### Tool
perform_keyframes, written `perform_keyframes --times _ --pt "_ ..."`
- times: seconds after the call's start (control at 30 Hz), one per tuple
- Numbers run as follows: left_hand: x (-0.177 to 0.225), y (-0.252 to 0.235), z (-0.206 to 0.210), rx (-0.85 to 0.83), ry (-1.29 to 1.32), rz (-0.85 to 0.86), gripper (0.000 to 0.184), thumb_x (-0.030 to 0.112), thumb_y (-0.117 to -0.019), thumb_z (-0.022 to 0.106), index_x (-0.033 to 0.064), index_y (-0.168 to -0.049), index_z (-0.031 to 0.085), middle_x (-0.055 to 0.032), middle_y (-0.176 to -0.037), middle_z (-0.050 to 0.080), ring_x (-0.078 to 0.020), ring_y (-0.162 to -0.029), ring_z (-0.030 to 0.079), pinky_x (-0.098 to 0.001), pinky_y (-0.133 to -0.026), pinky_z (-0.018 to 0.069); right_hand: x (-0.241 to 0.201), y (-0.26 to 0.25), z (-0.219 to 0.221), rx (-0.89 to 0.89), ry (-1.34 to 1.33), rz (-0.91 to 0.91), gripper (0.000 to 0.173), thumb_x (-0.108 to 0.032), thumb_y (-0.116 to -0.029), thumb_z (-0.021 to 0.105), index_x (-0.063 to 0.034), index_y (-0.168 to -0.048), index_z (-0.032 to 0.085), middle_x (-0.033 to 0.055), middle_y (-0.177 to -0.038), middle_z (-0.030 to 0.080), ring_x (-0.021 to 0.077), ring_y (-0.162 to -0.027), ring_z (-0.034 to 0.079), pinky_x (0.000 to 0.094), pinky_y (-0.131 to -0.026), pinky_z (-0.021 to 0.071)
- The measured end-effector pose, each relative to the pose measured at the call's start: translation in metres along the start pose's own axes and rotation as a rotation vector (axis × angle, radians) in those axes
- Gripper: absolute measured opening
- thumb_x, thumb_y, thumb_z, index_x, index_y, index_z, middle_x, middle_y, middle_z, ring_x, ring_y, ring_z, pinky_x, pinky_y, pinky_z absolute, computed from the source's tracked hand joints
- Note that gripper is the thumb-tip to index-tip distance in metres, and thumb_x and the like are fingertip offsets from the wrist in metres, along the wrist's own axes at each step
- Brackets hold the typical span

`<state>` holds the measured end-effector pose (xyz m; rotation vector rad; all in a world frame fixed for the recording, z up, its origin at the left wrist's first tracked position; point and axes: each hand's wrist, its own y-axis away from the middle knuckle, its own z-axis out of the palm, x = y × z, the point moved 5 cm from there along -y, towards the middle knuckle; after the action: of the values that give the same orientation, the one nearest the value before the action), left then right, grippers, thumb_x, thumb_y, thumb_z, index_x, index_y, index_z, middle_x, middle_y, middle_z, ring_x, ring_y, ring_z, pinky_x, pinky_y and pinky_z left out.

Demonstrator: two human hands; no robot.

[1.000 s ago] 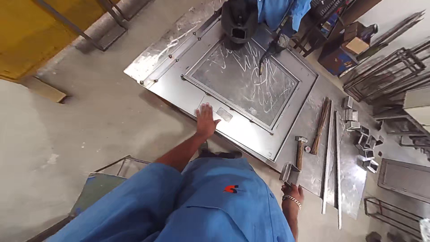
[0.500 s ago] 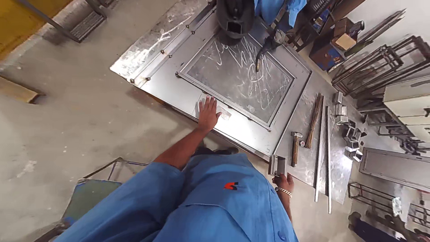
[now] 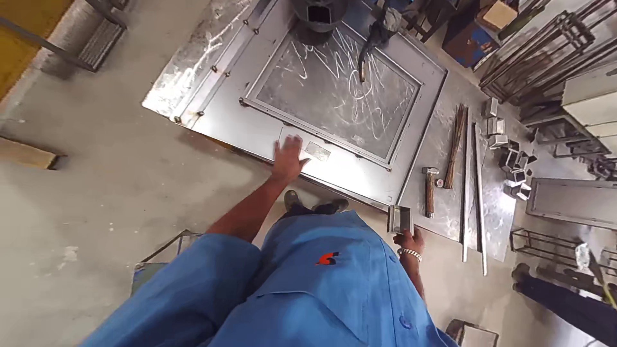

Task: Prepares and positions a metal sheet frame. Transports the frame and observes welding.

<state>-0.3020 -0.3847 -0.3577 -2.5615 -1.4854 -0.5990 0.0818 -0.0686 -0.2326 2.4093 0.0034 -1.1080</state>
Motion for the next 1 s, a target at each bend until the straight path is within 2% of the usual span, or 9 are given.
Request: perform_keyframes --times 0.07,0.23,0.37,0.43,0.5,0.6,0.73,0.8,1.0 --pt "0.005 0.003 0.019 -0.126 -0.055 0.119 0.078 0.060 -0.1039 0.044 0.0074 -0.160 0.034 -0.0122 -0.169 0.028 -0.0369 -0.158 0.017 -0.0701 -0.123 0.0058 -0.004 -0.004 0.017 -0.055 -0.007 0.018 0.036 -0.008 -0.1047 0.054 0.0023 -0.139 0.052 0.0179 -0.085 0.068 0.0197 -0.054 0.065 0.0369 -0.052 0.0585" --pt "-0.031 0.023 -0.013 0.097 -0.040 -0.413 0.093 0.067 -0.1025 0.032 -0.0031 -0.162 0.017 -0.0250 -0.170 0.015 -0.0465 -0.158 0.003 -0.0771 -0.118 -0.0036 -0.034 -0.007 0.049 -0.145 -0.143 0.061 0.038 -0.011 -0.1062 0.053 -0.0007 -0.143 0.050 0.0170 -0.088 0.069 0.0197 -0.057 0.066 0.0354 -0.053 0.0593" --pt "-0.040 0.052 -0.029 0.079 -0.053 -0.261 0.078 0.056 -0.1052 0.038 0.0020 -0.160 0.030 -0.0212 -0.171 0.016 -0.0455 -0.158 0.002 -0.0784 -0.117 -0.0040 -0.052 -0.010 0.075 -0.247 -0.203 0.032 0.036 -0.010 -0.1064 0.054 0.0010 -0.141 0.051 0.0161 -0.085 0.069 0.0192 -0.056 0.066 0.0335 -0.052 0.0592" --pt "-0.030 0.067 -0.034 0.021 0.023 -0.198 0.061 0.045 -0.1062 0.045 0.0037 -0.150 0.050 -0.0214 -0.167 0.027 -0.0472 -0.157 0.010 -0.0792 -0.116 0.0026 -0.058 -0.010 0.086 -0.282 -0.183 0.000 0.036 -0.010 -0.1062 0.055 0.0012 -0.140 0.053 0.0155 -0.085 0.069 0.0184 -0.058 0.067 0.0328 -0.054 0.0597" --pt "-0.008 0.072 -0.037 -0.082 0.161 -0.176 0.043 0.034 -0.1076 0.047 0.0036 -0.129 0.068 -0.0201 -0.150 0.053 -0.0448 -0.145 0.040 -0.0729 -0.114 0.0252 -0.064 -0.008 0.100 -0.321 -0.169 -0.050 0.033 -0.009 -0.1058 0.056 0.0020 -0.136 0.057 0.0144 -0.085 0.070 0.0175 -0.059 0.067 0.0323 -0.055 0.0604" --pt "0.040 0.066 -0.027 -0.337 0.664 -0.127 0.038 0.025 -0.1098 0.046 -0.0037 -0.125 0.066 -0.0210 -0.121 0.070 -0.0323 -0.113 0.069 -0.0516 -0.103 0.0522 -0.074 -0.001 0.122 -0.410 -0.185 -0.110 0.030 -0.009 -0.1048 0.058 0.0029 -0.133 0.060 0.0141 -0.085 0.071 0.0180 -0.061 0.068 0.0333 -0.058 0.0613" --pt "0.114 0.063 -0.024 -0.699 1.451 -0.315 0.058 0.045 -0.1126 0.025 0.0115 -0.160 0.029 -0.0154 -0.135 0.066 -0.0297 -0.109 0.072 -0.0466 -0.090 0.0607 -0.089 0.009 0.159 -0.596 -0.235 -0.211 0.029 -0.007 -0.1033 0.059 0.0036 -0.130 0.062 0.0146 -0.094 0.073 0.0202 -0.075 0.072 0.0369 -0.069 0.0640" --pt "0.138 0.061 -0.029 -0.811 1.608 -0.346 0.064 0.054 -0.1102 0.021 0.0116 -0.158 0.030 -0.0151 -0.137 0.063 -0.0303 -0.113 0.068 -0.0504 -0.093 0.0589 -0.092 0.011 0.177 -0.726 -0.277 -0.213 0.028 -0.007 -0.1033 0.058 0.0029 -0.130 0.061 0.0149 -0.102 0.073 0.0211 -0.084 0.072 0.0389 -0.076 0.0639" --pt "0.142 0.051 -0.038 -0.670 1.582 -0.253 0.045 0.026 -0.1085 0.050 0.0036 -0.146 0.040 -0.0117 -0.128 0.064 -0.0227 -0.109 0.069 -0.0441 -0.089 0.0615 -0.103 0.003 0.218 -0.873 -0.147 -0.252 0.030 -0.005 -0.1019 0.061 0.0055 -0.129 0.061 0.0160 -0.107 0.073 0.0177 -0.083 0.073 0.0351 -0.077 0.0644"
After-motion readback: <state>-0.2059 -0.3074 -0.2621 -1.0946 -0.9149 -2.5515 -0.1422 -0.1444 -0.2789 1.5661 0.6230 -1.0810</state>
